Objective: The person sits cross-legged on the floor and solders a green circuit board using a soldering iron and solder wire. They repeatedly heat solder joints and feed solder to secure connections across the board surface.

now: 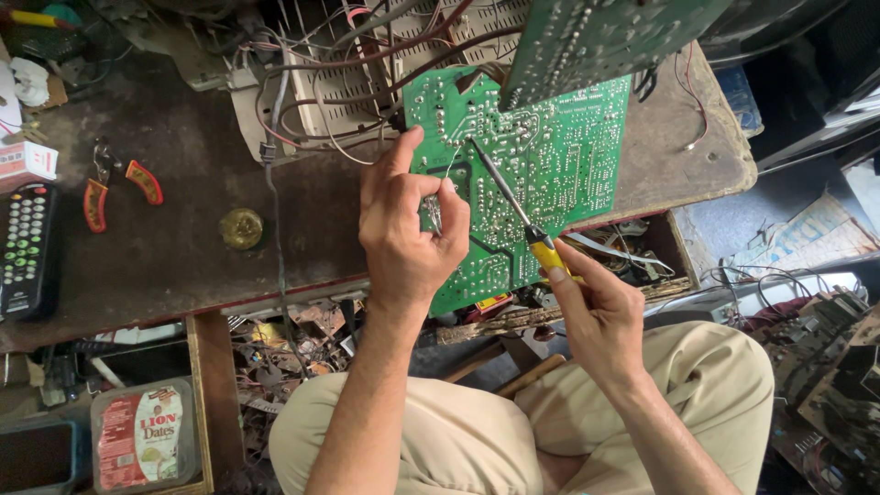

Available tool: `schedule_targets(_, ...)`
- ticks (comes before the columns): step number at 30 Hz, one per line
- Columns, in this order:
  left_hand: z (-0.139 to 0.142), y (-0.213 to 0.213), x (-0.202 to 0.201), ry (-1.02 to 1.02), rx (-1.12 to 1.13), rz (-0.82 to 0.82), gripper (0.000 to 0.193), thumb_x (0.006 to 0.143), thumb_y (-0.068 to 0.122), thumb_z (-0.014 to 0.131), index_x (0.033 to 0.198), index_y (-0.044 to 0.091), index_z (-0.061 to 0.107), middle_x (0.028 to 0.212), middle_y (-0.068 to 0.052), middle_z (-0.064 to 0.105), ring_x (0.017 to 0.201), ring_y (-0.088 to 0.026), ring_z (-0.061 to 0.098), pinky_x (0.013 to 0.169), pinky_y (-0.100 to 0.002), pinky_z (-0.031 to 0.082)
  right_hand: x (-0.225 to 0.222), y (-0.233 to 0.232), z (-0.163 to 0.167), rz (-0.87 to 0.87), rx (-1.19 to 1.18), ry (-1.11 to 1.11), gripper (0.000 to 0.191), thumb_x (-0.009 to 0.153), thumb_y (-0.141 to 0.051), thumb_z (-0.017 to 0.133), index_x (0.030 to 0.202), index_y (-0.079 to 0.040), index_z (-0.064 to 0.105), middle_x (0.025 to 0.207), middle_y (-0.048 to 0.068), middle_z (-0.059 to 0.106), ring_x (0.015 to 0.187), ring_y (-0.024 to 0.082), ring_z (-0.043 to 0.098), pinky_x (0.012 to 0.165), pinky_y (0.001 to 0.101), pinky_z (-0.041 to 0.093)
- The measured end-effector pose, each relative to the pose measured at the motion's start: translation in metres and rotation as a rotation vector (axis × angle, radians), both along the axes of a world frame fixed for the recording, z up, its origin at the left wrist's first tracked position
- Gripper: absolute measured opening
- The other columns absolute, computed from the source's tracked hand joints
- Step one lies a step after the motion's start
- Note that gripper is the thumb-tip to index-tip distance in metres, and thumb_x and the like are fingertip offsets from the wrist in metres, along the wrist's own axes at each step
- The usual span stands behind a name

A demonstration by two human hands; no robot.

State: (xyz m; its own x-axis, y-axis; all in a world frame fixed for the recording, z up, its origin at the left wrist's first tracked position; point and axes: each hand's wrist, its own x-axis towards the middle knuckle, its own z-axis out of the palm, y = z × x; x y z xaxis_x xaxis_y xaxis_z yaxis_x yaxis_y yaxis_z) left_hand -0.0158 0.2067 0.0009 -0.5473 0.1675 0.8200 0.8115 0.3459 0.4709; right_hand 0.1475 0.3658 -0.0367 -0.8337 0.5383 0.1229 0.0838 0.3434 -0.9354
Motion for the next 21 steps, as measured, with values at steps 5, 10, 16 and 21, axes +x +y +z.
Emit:
schedule_targets(5, 0.000, 0.001, 0.000, 0.012, 0.005, 0.000, 0.019, 0.091, -0.001, 0.071, 0.096, 0.003, 0.053, 0.136, -0.023, 0.063, 0.119, -0.038, 0.067, 0.106, -0.048, 0.053, -0.002, 0.005, 0.011, -0.006, 0.118, -0.034, 0.036, 0.098, -0.009, 0.070, 0.134, -0.003, 0.070, 0.078, 0.000, 0.067, 0.062, 0.000, 0.045, 0.052, 0.0195, 0.037)
schedule_targets(10, -0.001, 0.002, 0.000, 0.001, -0.009, 0.001, 0.019, 0.091, -0.001, 0.072, 0.096, 0.003, 0.054, 0.137, -0.024, 0.062, 0.118, -0.038, 0.067, 0.105, -0.048, 0.053, -0.001, 0.014, 0.028, 0.077, 0.414, 0.143, 0.031, 0.100, -0.006, 0.070, 0.131, -0.001, 0.069, 0.094, 0.005, 0.070, 0.073, 0.003, 0.058, 0.060, 0.0202, 0.045)
schedule_targets(16, -0.001, 0.004, 0.001, 0.012, -0.019, 0.015, 0.019, 0.091, 0.000, 0.072, 0.098, 0.003, 0.055, 0.139, -0.023, 0.061, 0.121, -0.039, 0.065, 0.107, -0.049, 0.053, -0.004, 0.030, 0.026, 0.090, 0.268, -0.026, 0.035, 0.096, -0.009, 0.072, 0.131, -0.004, 0.071, 0.085, 0.002, 0.070, 0.063, 0.001, 0.050, 0.052, 0.0206, 0.039)
schedule_targets(21, -0.002, 0.005, 0.001, 0.022, -0.029, 0.029, 0.019, 0.091, -0.001, 0.073, 0.099, 0.003, 0.056, 0.139, -0.023, 0.060, 0.121, -0.039, 0.065, 0.107, -0.049, 0.052, -0.010, 0.058, 0.019, 0.179, -0.033, -0.158, 0.037, 0.099, -0.012, 0.067, 0.136, -0.007, 0.070, 0.082, 0.002, 0.067, 0.060, 0.000, 0.044, 0.049, 0.0196, 0.035)
